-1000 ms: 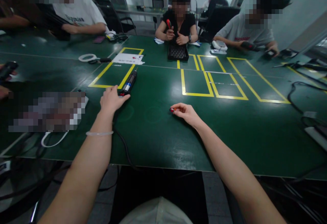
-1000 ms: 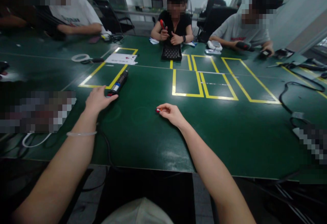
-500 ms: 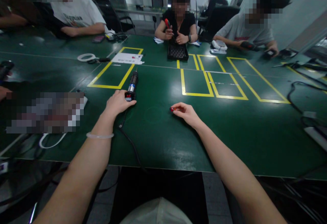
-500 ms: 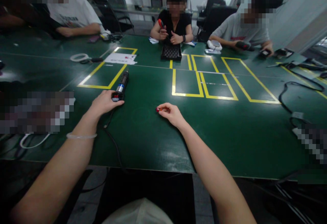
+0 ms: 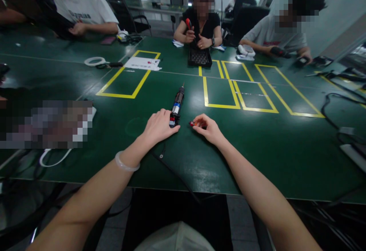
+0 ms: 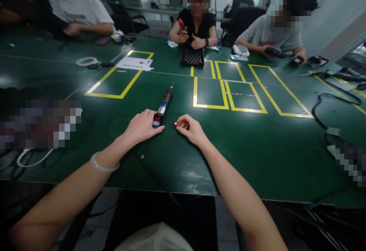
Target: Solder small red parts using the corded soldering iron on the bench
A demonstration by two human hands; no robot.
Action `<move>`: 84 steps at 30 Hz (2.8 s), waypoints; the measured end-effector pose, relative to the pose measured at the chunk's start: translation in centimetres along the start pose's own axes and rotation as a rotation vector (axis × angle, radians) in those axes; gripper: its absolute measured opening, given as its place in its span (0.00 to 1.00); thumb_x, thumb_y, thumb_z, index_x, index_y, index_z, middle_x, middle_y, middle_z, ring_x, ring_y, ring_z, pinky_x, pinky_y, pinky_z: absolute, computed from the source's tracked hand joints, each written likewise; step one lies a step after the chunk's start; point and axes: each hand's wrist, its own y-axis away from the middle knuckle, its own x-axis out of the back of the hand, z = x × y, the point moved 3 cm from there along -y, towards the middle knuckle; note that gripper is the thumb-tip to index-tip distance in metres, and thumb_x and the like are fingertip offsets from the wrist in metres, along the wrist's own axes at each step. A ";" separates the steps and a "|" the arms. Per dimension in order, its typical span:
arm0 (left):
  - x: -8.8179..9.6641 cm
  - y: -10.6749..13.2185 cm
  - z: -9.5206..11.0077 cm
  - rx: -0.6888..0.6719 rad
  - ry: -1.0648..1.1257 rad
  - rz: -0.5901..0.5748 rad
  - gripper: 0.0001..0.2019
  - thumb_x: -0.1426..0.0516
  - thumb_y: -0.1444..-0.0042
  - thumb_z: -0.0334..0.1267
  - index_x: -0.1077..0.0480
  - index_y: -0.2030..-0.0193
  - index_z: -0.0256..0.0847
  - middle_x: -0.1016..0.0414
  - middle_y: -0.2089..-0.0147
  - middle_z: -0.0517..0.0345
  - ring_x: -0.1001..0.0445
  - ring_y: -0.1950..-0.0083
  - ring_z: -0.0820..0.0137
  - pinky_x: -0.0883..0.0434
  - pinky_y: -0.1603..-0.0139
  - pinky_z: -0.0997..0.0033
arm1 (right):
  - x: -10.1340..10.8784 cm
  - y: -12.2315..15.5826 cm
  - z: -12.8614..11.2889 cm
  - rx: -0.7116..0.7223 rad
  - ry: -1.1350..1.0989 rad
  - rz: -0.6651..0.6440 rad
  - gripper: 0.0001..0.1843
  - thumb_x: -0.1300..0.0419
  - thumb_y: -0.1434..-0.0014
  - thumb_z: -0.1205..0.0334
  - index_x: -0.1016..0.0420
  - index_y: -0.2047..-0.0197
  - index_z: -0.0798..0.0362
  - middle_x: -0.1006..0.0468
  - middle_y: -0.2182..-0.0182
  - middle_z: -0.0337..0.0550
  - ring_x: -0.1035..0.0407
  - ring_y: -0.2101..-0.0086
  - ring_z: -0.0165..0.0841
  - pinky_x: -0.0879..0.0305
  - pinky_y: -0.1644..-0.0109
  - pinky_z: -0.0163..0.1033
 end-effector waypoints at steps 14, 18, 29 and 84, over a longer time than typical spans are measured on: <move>-0.1 1.3 2.9 -0.138 0.029 -0.010 0.27 0.41 0.42 0.56 0.32 0.47 0.33 0.28 0.50 0.41 0.26 0.51 0.52 0.32 0.52 0.57 | -1.0 0.4 -1.5 0.220 0.339 -0.111 0.03 0.40 0.40 0.66 0.31 0.62 0.51 0.31 0.66 0.40 0.34 0.67 0.31 0.36 0.60 0.37; 0.3 1.5 3.2 -0.129 -0.003 -0.028 0.27 0.42 0.40 0.55 0.33 0.46 0.33 0.29 0.49 0.41 0.26 0.51 0.53 0.32 0.52 0.58 | -1.6 0.5 -1.2 0.219 0.407 -0.093 0.02 0.41 0.39 0.67 0.30 0.62 0.52 0.31 0.65 0.40 0.34 0.67 0.31 0.38 0.60 0.36; 0.3 1.6 3.4 -0.109 -0.010 -0.039 0.29 0.42 0.41 0.56 0.33 0.45 0.32 0.29 0.48 0.41 0.26 0.50 0.52 0.31 0.52 0.58 | -1.5 0.5 -1.1 0.253 0.411 -0.072 0.05 0.40 0.36 0.65 0.23 0.59 0.51 0.27 0.60 0.44 0.29 0.60 0.35 0.32 0.54 0.39; -0.3 -4.3 -13.4 0.443 0.056 0.054 0.34 0.45 0.40 0.53 0.41 0.30 0.40 0.39 0.35 0.30 0.35 0.38 0.37 0.36 0.43 0.39 | 0.3 0.4 -0.4 0.003 0.227 -0.031 0.11 0.42 0.37 0.60 0.22 0.55 0.53 0.18 0.64 0.44 0.24 0.65 0.33 0.28 0.55 0.41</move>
